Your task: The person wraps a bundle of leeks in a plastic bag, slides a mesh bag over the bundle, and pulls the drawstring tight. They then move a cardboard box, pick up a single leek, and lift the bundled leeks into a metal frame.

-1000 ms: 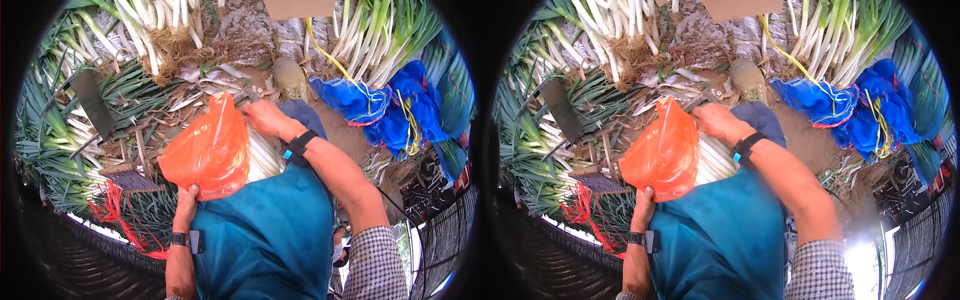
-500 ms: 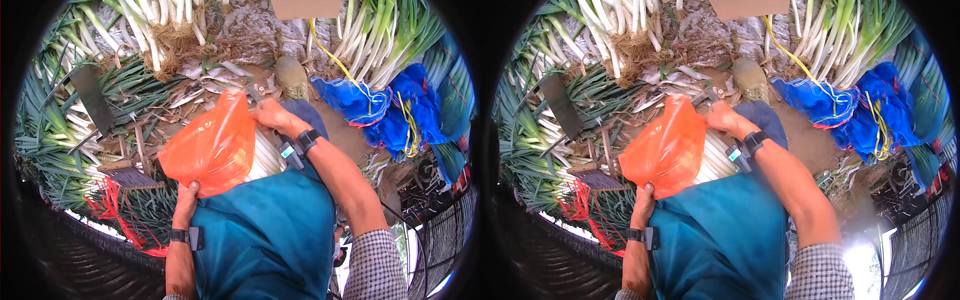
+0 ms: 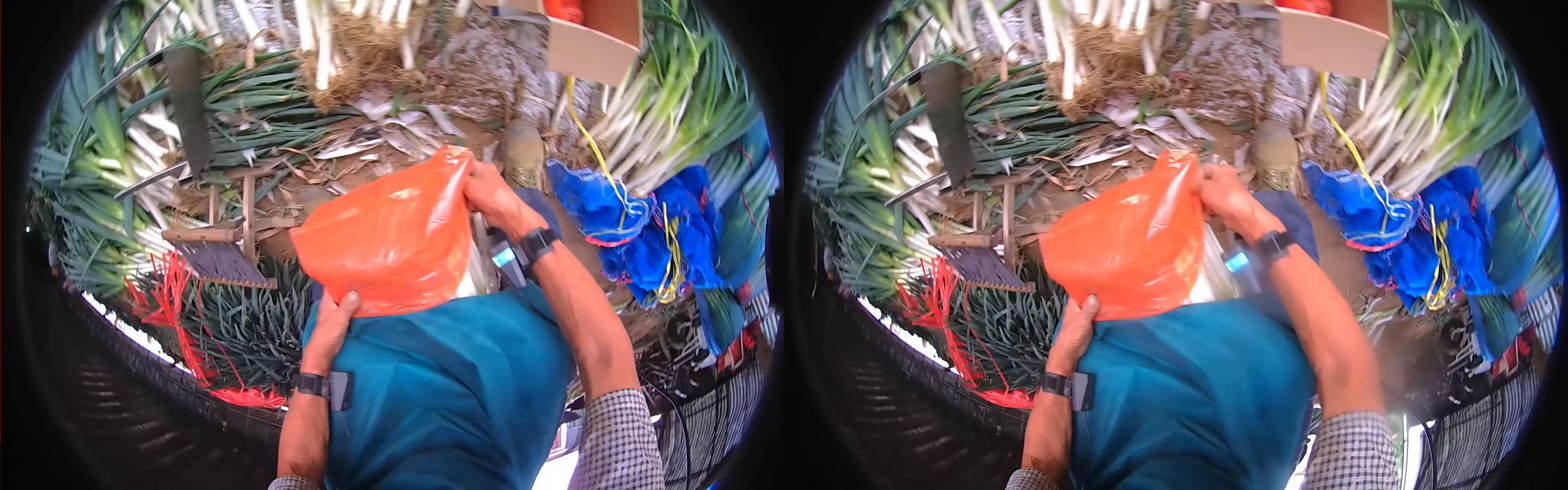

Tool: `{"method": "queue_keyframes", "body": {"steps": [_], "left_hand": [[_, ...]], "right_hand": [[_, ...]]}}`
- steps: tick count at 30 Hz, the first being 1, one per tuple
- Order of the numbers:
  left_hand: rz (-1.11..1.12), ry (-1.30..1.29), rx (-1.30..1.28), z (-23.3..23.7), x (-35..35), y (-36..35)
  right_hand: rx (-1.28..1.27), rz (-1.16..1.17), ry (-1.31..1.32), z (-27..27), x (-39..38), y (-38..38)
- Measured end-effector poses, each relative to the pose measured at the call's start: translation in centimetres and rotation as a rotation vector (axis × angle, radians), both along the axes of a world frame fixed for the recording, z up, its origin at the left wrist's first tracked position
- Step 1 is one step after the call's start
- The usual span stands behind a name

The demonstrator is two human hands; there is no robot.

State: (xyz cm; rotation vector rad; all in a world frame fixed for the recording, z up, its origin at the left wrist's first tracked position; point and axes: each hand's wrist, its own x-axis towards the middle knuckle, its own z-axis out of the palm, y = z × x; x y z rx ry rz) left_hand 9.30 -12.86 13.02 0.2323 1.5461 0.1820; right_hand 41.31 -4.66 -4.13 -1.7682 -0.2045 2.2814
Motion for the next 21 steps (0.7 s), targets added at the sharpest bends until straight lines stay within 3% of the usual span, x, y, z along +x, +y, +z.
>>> {"method": "queue_keyframes", "body": {"steps": [1, 4, 6, 10, 12, 13, 14, 16, 18, 21], "left_hand": [[-0.042, 0.02, -0.017, 0.4, 0.2, -0.2], [-0.215, -0.004, -0.136, 1.3, -0.5, -1.2], [-0.346, -0.043, -0.15, 1.8, -1.1, -1.2], [-0.387, -0.217, -0.186, 2.3, -4.2, 1.2], [-0.185, -0.152, -0.211, 1.9, -6.4, 2.6], [-0.185, 0.068, -0.136, 0.5, -7.7, 2.4], [-0.059, 0.233, -0.218, -0.2, -9.0, 2.4], [0.002, 0.301, -0.207, -4.7, -12.0, 2.0], [0.182, 0.15, -0.266, -8.6, -10.6, 5.4], [0.314, -0.25, -0.297, -17.8, -14.0, 3.9]], "right_hand": [[0.008, -0.063, -0.049, 0.7, -0.6, -0.1], [0.189, 0.226, -0.14, 1.4, 0.9, -1.6], [0.615, 0.52, -0.386, -4.6, 1.9, -8.9], [0.233, 0.3, -0.281, -1.2, 1.4, -9.5], [-0.084, 0.131, -0.221, 1.4, 2.1, -5.9], [0.102, 0.155, -0.12, 1.3, 2.5, -5.3], [0.285, 0.158, -0.016, 1.2, 2.9, -4.5], [0.328, 0.194, 0.066, 0.4, 2.4, -2.9], [0.366, 0.241, 0.107, 0.5, 1.8, -1.3], [0.514, 0.313, 0.142, -1.1, 3.1, -2.7]]}}
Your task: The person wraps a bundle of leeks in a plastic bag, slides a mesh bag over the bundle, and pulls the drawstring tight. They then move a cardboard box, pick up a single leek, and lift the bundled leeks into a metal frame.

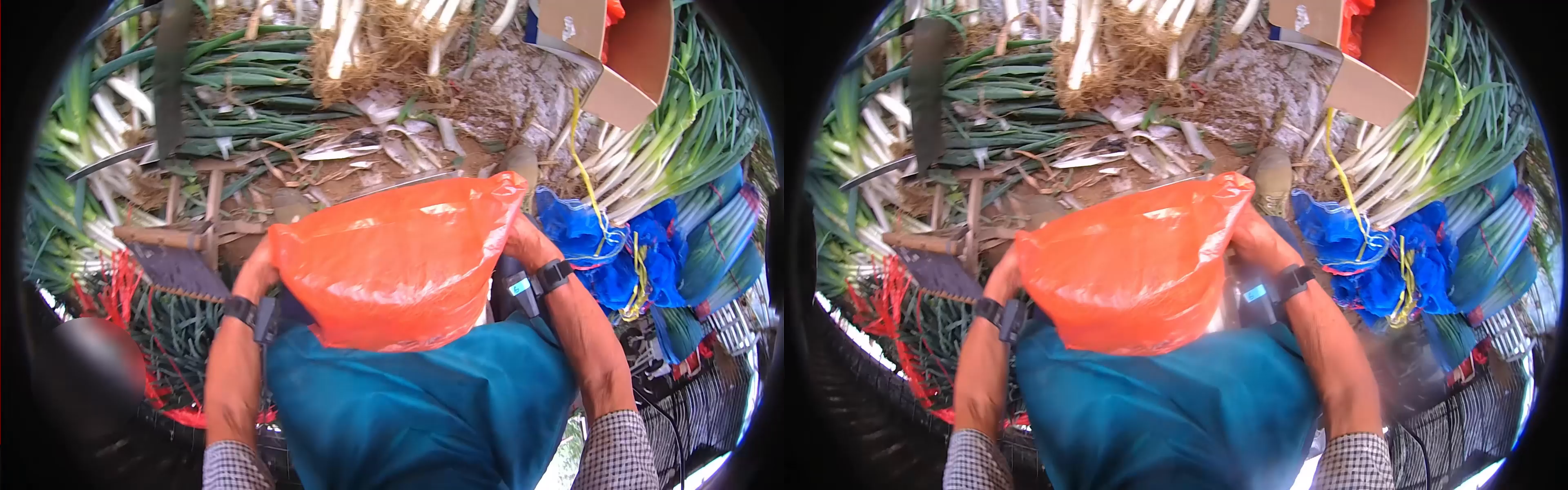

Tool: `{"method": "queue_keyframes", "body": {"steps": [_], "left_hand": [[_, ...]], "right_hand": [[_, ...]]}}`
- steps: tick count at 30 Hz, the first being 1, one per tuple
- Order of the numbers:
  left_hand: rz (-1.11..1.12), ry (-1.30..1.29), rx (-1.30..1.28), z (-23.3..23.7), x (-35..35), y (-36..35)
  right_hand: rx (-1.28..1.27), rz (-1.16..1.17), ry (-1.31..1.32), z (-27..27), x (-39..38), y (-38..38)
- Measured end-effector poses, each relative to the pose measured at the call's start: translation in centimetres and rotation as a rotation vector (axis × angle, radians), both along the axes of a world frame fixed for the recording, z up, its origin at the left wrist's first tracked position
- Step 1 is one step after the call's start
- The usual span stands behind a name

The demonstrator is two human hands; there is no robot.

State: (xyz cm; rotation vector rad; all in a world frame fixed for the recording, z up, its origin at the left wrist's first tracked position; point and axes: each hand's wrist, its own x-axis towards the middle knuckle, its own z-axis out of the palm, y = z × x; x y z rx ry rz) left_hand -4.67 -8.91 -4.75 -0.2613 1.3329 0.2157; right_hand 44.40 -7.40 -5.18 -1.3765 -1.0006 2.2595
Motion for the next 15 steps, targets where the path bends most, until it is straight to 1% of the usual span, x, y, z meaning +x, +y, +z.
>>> {"method": "queue_keyframes", "body": {"steps": [1, 2, 4, 5, 7, 8, 10, 12, 15], "left_hand": [[-0.005, -0.008, -0.029, -0.4, -0.4, -0.2], [-0.01, -0.015, -0.058, -0.8, -0.7, -0.5], [-0.002, -0.029, -0.111, -1.4, -1.0, -0.9], [0.02, -0.041, -0.126, -1.6, -0.3, -1.2], [0.076, -0.053, -0.14, -1.1, 0.6, -1.3], [0.104, -0.054, -0.135, -0.8, 1.1, -1.2], [0.168, -0.048, -0.115, 0.2, 2.3, -0.5], [0.241, -0.046, -0.087, 1.3, 4.1, 1.2], [0.272, -0.103, -0.016, 1.0, 6.1, 3.4]], "right_hand": [[0.021, 0.059, 0.023, -0.4, 0.7, -0.2], [-0.036, -0.012, 0.069, 0.0, 0.4, -0.3], [0.016, -0.029, 0.115, 1.2, 0.4, -0.1], [-0.208, -0.139, 0.177, 2.0, 0.1, 0.7], [-0.653, -0.452, 0.255, 3.7, -0.5, 2.5], [-0.716, -0.498, 0.254, 3.9, -1.0, 2.9], [-0.647, -0.397, 0.201, 4.0, -1.3, 3.0], [-0.492, -0.215, 0.116, 4.2, -1.1, 2.8], [-0.345, -0.023, 0.016, 4.7, -0.7, 3.2]]}}
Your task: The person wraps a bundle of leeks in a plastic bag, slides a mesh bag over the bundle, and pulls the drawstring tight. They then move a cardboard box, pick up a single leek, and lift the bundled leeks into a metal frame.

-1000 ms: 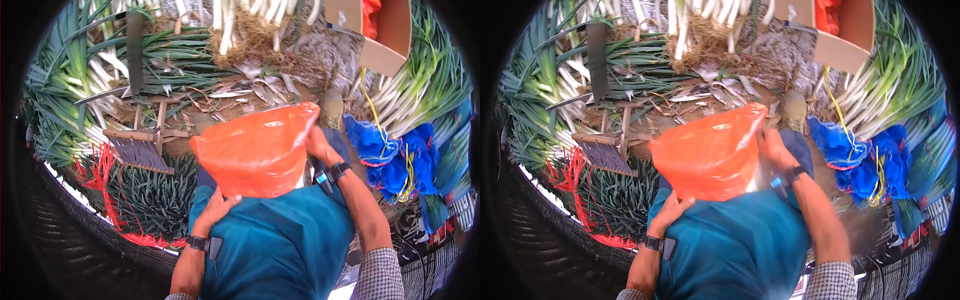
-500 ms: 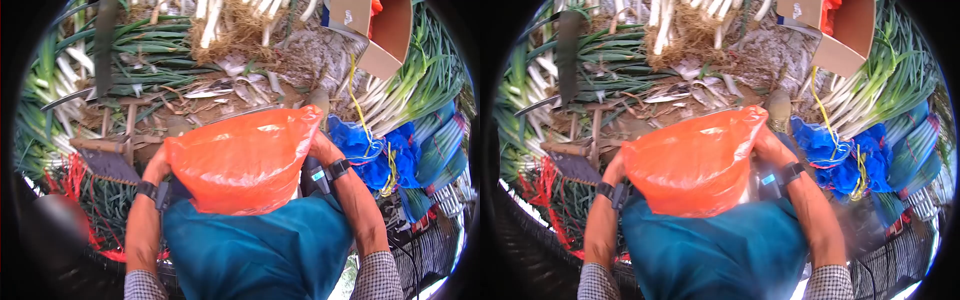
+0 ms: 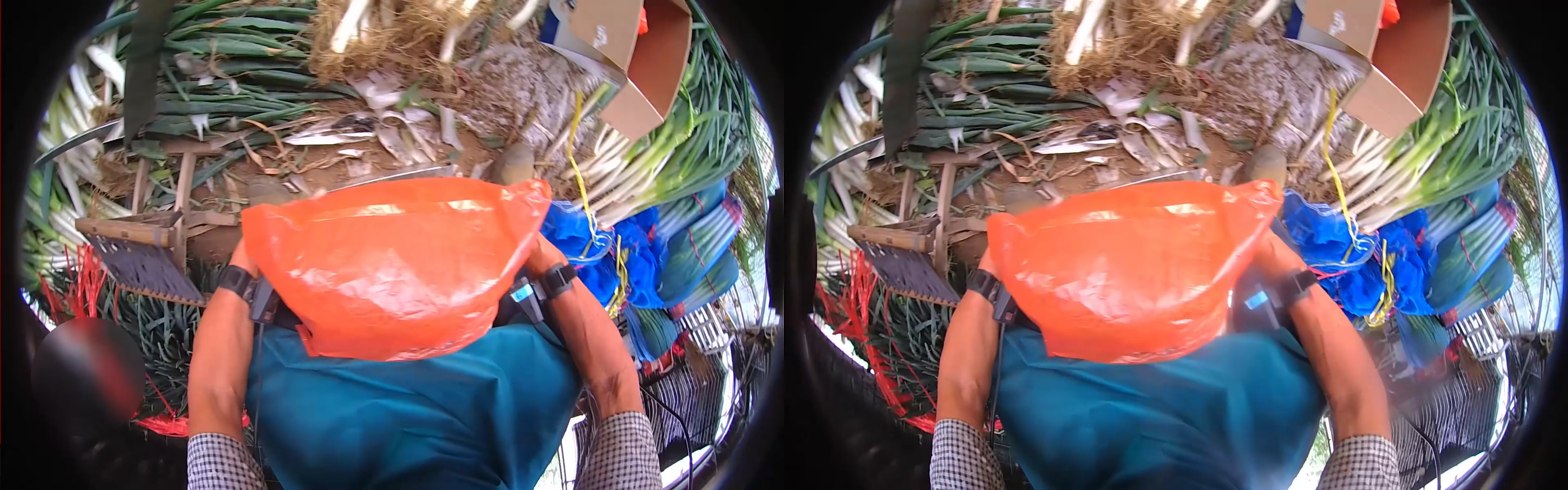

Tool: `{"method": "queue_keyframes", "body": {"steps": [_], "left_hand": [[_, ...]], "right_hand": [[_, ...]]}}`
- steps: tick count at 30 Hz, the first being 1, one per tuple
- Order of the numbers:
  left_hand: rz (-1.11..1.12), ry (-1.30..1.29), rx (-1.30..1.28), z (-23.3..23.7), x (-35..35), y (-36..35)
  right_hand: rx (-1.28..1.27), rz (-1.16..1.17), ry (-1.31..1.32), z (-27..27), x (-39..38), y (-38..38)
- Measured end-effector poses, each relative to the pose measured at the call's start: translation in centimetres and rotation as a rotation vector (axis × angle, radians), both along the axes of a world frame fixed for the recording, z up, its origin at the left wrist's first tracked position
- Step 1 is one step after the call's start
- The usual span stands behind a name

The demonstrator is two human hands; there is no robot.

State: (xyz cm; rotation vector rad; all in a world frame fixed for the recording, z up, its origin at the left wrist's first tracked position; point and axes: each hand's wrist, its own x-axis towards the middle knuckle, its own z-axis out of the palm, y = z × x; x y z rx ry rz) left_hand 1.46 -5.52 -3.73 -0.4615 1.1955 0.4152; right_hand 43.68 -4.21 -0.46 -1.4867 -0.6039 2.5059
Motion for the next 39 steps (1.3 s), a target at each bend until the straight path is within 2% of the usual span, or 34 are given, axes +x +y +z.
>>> {"method": "queue_keyframes", "body": {"steps": [3, 6, 9, 12, 17, 19, 22, 23, 24, 25, 26, 28, 29, 30, 32, 33, 35, 36, 37, 38, 39], "left_hand": [[-0.208, -0.14, 0.17, -4.1, -1.2, -1.1], [-0.256, -0.145, 0.149, -6.4, -1.7, -2.0], [0.167, -0.186, 0.053, -3.6, -1.4, -3.6], [0.296, -0.163, 0.013, -1.2, -0.3, -4.8], [0.08, -0.043, 0.018, -1.0, 1.8, -7.2], [-0.047, 0.044, 0.061, -0.4, 1.7, -7.6], [-0.417, 0.371, 0.366, 3.0, 0.4, -6.6], [-0.41, 0.432, 0.454, 5.0, 0.1, -5.6], [-0.227, 0.377, 0.441, 7.3, 0.3, -4.1], [-0.024, 0.296, 0.356, 9.9, 1.0, -2.3], [0.177, 0.213, 0.268, 11.7, 1.7, -1.5], [-0.274, 0.275, 0.403, 13.0, 2.7, -2.7], [-0.502, 0.301, 0.469, 13.7, 3.3, -3.3], [-0.694, 0.462, 0.588, 14.5, 5.5, -3.3], [-0.607, 0.371, 0.539, 14.6, 7.1, -3.5], [-0.619, 0.375, 0.518, 14.8, 7.0, -3.6], [-0.626, 0.328, 0.475, 14.8, 7.0, -3.9], [-0.599, 0.29, 0.495, 15.1, 7.4, -3.4], [-0.646, 0.276, 0.476, 14.9, 7.0, -3.6], [-0.596, 0.292, 0.494, 14.9, 7.3, -3.7], [-0.615, 0.295, 0.488, 15.0, 7.2, -3.7]], "right_hand": [[0.057, 0.105, -0.035, 0.1, 0.3, 0.2], [0.087, 0.15, -0.054, -0.5, 0.3, -0.2], [0.124, 0.155, -0.07, -1.9, 0.1, -0.9], [0.164, 0.156, -0.094, -2.7, -0.3, -2.1], [0.186, 0.115, -0.168, -2.4, -0.7, -4.2], [0.163, -0.004, -0.2, -2.0, -1.2, -4.5], [0.131, -0.089, -0.238, -2.3, -1.2, -6.6], [0.115, -0.1, -0.265, -3.1, -1.0, -7.5], [0.101, -0.109, -0.289, -3.5, -0.8, -7.8], [0.25, 0.029, -0.325, -3.4, -0.9, -7.7], [0.268, 0.052, -0.33, -3.2, -1.0, -7.5], [0.307, 0.095, -0.35, -2.4, -1.6, -6.5], [0.39, 0.288, -0.449, -1.2, -1.5, -5.8], [0.405, 0.277, -0.47, -1.9, -1.1, -6.6], [0.434, 0.251, -0.508, -4.4, -0.7, -9.2], [0.348, 0.481, -0.537, -3.3, -0.3, -7.9], [0.294, 0.446, -0.571, -2.1, 0.4, -7.5], [0.18, 0.28, -0.569, 1.0, 0.5, -4.8], [0.067, -0.109, -0.427, 4.8, 0.4, -2.3], [0.055, -0.348, -0.285, 6.8, 0.0, -1.1], [0.184, -0.31, -0.247, 6.6, -0.6, -1.5]]}}
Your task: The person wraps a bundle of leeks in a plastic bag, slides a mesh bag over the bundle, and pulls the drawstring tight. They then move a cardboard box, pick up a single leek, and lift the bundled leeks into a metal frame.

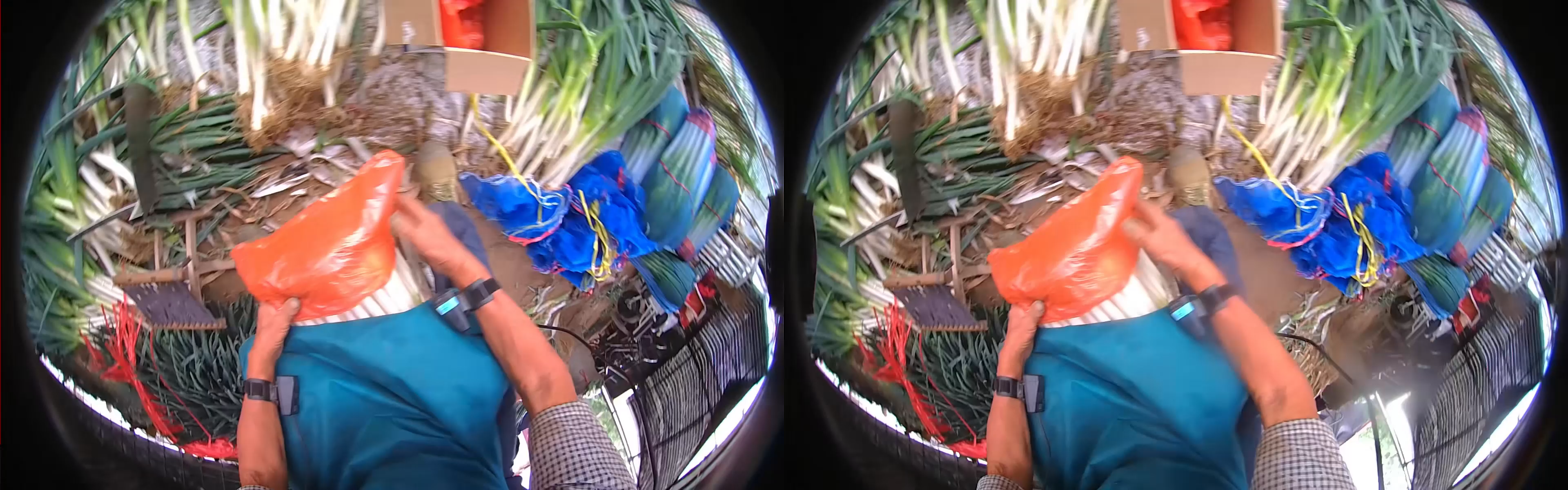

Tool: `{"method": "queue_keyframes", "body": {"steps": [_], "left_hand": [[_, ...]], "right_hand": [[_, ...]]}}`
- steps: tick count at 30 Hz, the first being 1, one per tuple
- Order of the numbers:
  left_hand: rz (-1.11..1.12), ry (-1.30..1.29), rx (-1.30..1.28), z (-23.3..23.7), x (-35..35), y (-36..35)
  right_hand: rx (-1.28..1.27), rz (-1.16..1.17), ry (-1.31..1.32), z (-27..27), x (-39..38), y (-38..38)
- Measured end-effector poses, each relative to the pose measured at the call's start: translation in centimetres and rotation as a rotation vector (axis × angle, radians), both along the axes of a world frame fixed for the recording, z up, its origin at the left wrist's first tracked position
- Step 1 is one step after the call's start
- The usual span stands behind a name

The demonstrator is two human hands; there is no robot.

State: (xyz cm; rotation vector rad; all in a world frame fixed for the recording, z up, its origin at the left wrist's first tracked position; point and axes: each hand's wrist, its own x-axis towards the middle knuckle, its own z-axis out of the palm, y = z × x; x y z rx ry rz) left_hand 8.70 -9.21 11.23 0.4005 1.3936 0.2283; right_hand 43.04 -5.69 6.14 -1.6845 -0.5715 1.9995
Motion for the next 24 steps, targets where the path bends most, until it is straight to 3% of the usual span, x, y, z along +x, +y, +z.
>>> {"method": "queue_keyframes", "body": {"steps": [1, 2, 4, 7, 8, 11, 14, 17, 19, 21, 23, 24], "left_hand": [[-0.017, 0.018, -0.001, 0.1, 0.2, 0.1], [-0.015, 0.052, -0.019, 0.4, 0.7, -0.1], [-0.01, 0.139, -0.057, 1.3, 1.0, -0.4], [-0.367, 0.356, -0.052, 3.8, 1.3, 0.6], [-0.679, 0.524, 0.315, 5.8, 2.2, 1.3], [-1.019, 0.909, 0.71, 9.8, 3.7, 3.0], [-0.91, 0.515, 0.644, 9.9, 6.8, 6.2], [-0.863, 0.428, 0.291, 7.8, 10.0, 7.0], [-0.854, 0.459, 0.298, 7.7, 11.4, 6.8], [-0.858, 0.476, 0.265, 8.6, 11.3, 5.3], [-0.923, 0.494, 0.351, 8.4, 10.4, 3.5], [-0.969, 0.499, 0.4, 8.2, 10.0, 3.1]], "right_hand": [[-0.114, 0.15, 0.137, 2.1, -0.7, 1.1], [0.184, 0.09, 0.192, 1.1, -2.8, -1.4], [0.207, 0.292, 0.026, 2.7, -2.6, -1.6], [0.22, 0.36, -0.058, 4.2, -2.7, -2.0], [0.241, 0.362, -0.072, 4.4, -2.2, -1.8], [0.229, 0.39, -0.122, 4.5, -2.0, -2.0], [0.061, 0.491, -0.094, 2.7, -2.5, -3.6], [0.02, 0.564, -0.056, 2.6, -1.5, -3.4], [0.093, 0.588, -0.088, 2.8, -0.2, -3.1], [0.087, 0.399, 0.286, 1.9, 5.3, -2.0], [-0.15, -0.067, 0.227, 1.0, 10.9, -4.3], [-0.186, -0.473, 0.221, 0.6, 14.2, -6.9]]}}
